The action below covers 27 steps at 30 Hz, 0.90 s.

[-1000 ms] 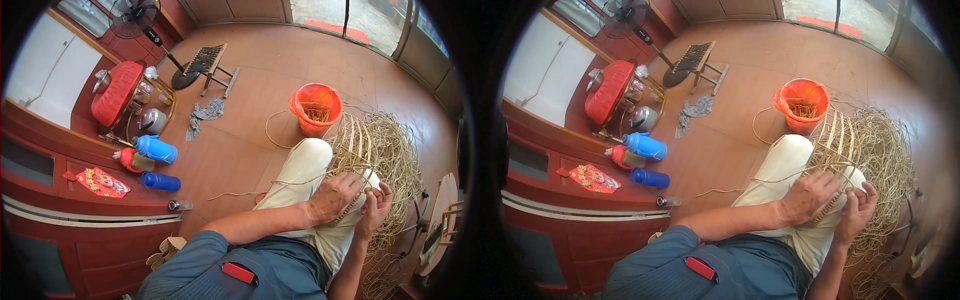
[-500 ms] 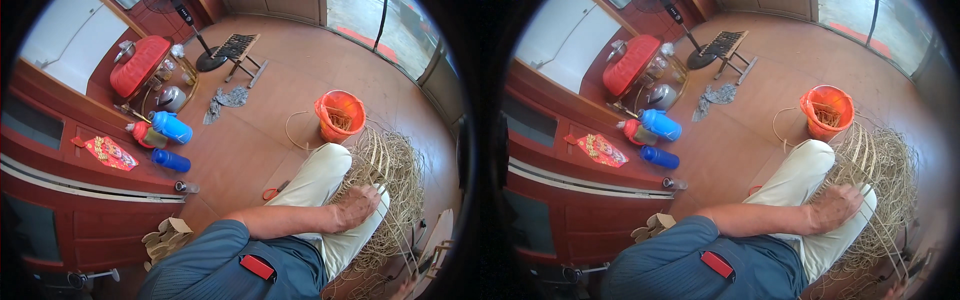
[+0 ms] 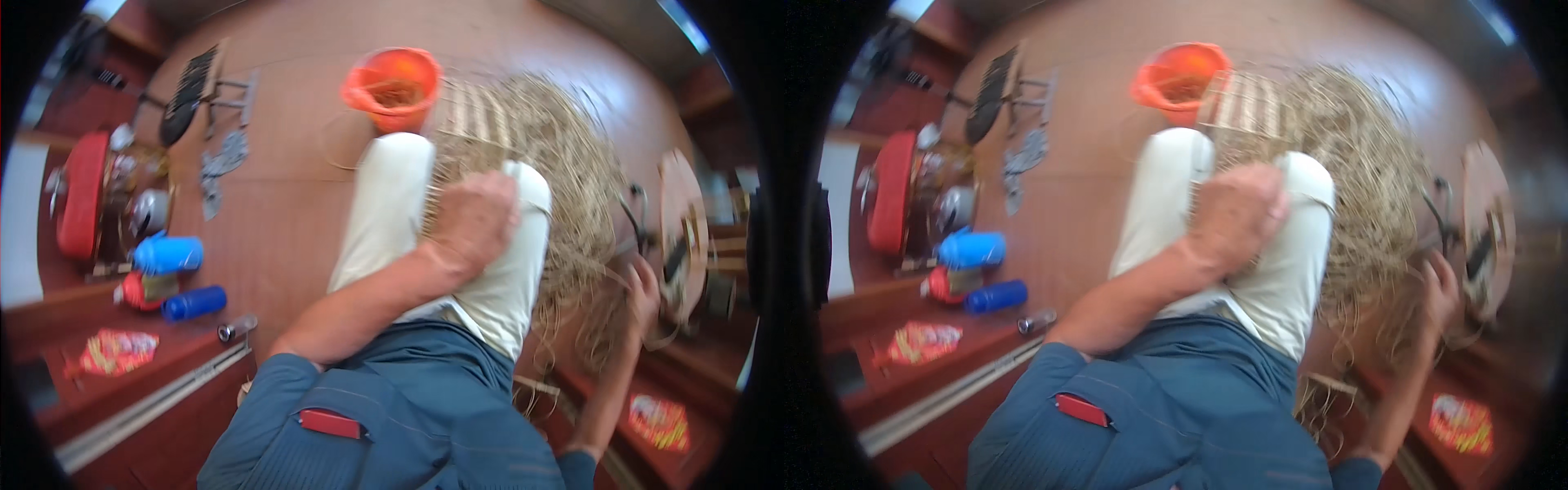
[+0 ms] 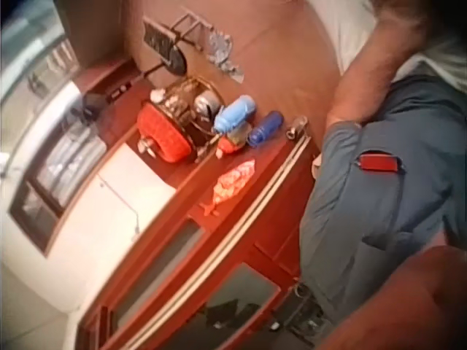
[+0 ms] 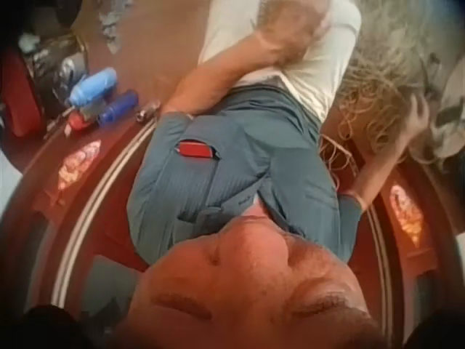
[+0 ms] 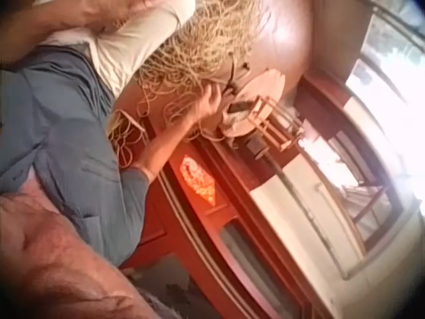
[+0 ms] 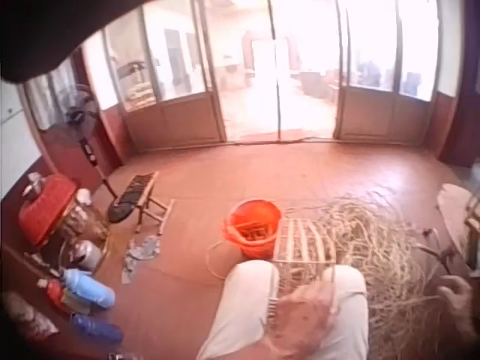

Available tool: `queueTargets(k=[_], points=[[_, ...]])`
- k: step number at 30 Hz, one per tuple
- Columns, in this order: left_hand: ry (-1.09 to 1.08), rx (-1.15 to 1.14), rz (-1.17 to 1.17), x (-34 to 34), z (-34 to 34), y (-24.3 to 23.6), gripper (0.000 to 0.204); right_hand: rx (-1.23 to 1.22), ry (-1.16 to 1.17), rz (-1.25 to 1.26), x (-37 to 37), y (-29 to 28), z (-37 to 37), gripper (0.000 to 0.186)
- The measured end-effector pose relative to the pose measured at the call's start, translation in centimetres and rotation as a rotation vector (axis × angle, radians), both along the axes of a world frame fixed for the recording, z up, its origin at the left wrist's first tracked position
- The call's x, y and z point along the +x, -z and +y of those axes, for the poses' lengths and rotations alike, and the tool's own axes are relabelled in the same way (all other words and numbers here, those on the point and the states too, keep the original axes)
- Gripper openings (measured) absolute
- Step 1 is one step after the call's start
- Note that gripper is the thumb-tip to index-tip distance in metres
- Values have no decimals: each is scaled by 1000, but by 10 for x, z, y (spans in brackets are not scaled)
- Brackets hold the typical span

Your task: Weaving a basket using dried plant fibers.

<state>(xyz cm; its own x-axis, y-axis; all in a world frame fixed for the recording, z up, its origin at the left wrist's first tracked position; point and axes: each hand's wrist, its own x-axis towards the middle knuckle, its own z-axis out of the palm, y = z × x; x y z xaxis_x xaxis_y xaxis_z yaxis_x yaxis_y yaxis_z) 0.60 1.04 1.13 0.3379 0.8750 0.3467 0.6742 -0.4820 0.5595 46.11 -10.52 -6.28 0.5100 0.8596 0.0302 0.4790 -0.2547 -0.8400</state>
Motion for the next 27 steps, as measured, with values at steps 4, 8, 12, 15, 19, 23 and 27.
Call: queueTargets(k=[4, 8, 12, 15, 19, 23, 27], points=[[45, -12, 13, 3, 4, -10, 22, 126, -210, 274, -228, -55, 39, 32], [7, -38, 0, 2, 2, -10, 22, 178, -290, 295, -301, -57, 56, 30], [20, -119, -214, -15, 3, -16, 14, 96, -201, 519, -312, -53, 56, 29], [-120, -240, -422, -37, -1, -26, 14, 120, -198, 485, -312, -50, 55, 29], [-191, -234, -504, -58, -4, -18, 10, 91, -199, 595, -316, -59, 58, 27], [-135, -277, -447, -61, -11, -23, 14, 45, -181, 770, -317, -56, 65, 24], [-51, -255, -386, -53, -10, -16, 15, -4, -84, 1098, -320, -63, 69, 28]])
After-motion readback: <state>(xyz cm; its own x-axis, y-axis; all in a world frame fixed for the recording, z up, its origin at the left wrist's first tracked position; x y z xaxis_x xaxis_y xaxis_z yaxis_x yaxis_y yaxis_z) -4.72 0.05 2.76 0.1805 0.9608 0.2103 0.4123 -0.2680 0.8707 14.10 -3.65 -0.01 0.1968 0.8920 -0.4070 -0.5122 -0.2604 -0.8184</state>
